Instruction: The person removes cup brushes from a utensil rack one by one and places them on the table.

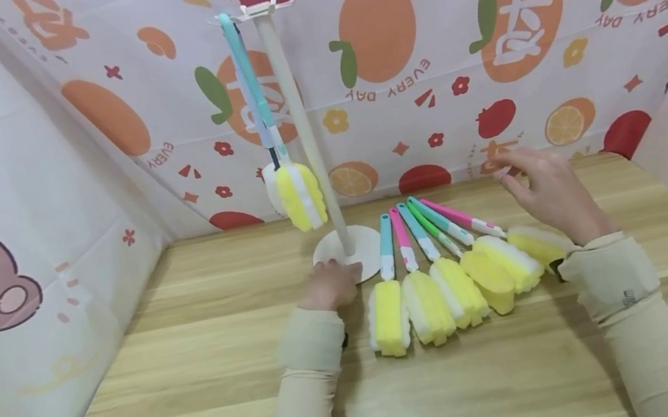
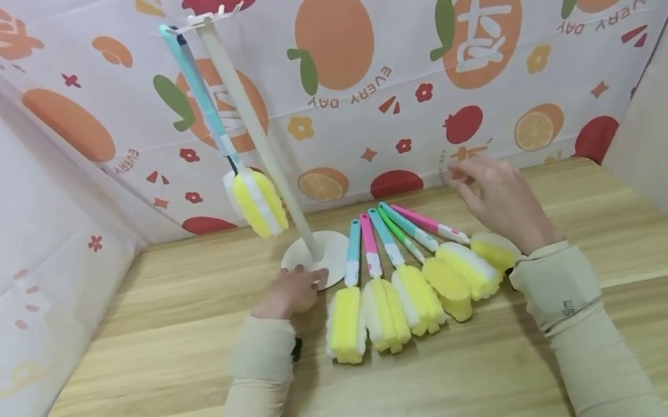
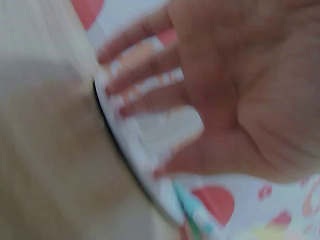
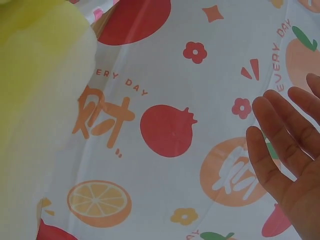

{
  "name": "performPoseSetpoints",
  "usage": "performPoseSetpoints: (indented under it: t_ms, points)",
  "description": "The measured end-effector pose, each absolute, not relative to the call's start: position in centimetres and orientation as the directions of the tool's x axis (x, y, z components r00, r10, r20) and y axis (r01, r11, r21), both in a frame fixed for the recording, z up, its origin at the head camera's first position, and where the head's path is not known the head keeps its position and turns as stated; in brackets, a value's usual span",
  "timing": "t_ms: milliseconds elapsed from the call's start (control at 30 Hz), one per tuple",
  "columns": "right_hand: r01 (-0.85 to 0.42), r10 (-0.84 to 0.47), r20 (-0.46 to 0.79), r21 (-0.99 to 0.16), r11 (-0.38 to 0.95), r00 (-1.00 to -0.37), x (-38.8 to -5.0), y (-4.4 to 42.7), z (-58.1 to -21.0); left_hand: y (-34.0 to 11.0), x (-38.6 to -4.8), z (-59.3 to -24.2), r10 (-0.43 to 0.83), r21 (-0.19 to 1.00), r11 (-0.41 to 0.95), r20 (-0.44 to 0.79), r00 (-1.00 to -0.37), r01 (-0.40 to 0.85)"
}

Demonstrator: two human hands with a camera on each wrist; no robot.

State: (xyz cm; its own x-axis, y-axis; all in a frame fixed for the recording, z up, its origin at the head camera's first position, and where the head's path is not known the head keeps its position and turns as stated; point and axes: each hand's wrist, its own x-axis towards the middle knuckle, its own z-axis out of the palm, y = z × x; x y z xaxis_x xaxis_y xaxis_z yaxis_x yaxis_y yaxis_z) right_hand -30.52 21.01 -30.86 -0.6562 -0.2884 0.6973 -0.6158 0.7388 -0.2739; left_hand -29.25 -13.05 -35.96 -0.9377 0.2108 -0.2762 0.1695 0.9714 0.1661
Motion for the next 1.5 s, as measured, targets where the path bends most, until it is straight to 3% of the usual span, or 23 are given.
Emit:
performPoseSetpoints:
  t_ms: [167,300,467,667,833,1033,1300,1500]
  points:
    - [-0.590,-0.266,0.681,-0.298,0.750,-0.682,-30.2,21.3,-31.3,-15.6,-29.9,-36.1,0.309,0.224,0.940,-0.247,-0.918,0.256]
    - [-0.594,-0.269,0.687,-0.290,0.750,-0.675,-30.2,21.2,-31.1,-16.1,-30.0,-36.2,0.337,0.231,0.934,-0.331,-0.881,0.271]
    - [-0.597,-0.269,0.696,-0.281,0.751,-0.666,-30.3,21.3,-30.9,-14.3,-29.4,-36.1,0.227,0.222,0.963,-0.380,-0.896,0.150]
    - [-0.602,-0.268,0.702,-0.281,0.748,-0.660,-30.4,21.2,-31.1,-11.4,-28.5,-36.6,0.089,0.131,0.990,-0.259,-0.962,0.056]
    - [-0.607,-0.286,0.689,-0.278,0.744,-0.666,-30.4,21.0,-31.3,-11.8,-28.8,-37.0,0.169,0.083,0.984,-0.208,-0.963,0.155]
    - [-0.605,-0.282,0.686,-0.284,0.744,-0.670,-30.3,20.9,-31.7,-14.9,-29.5,-36.3,0.281,0.200,0.953,-0.292,-0.914,0.229]
    - [-0.583,-0.264,0.671,-0.306,0.752,-0.693,-30.1,20.9,-31.3,-15.5,-29.4,-35.9,0.246,0.209,0.963,-0.409,-0.879,0.172]
    - [-0.595,-0.274,0.689,-0.280,0.753,-0.671,-30.4,21.1,-31.1,-12.8,-28.8,-36.2,0.128,0.126,0.988,-0.332,-0.935,0.090]
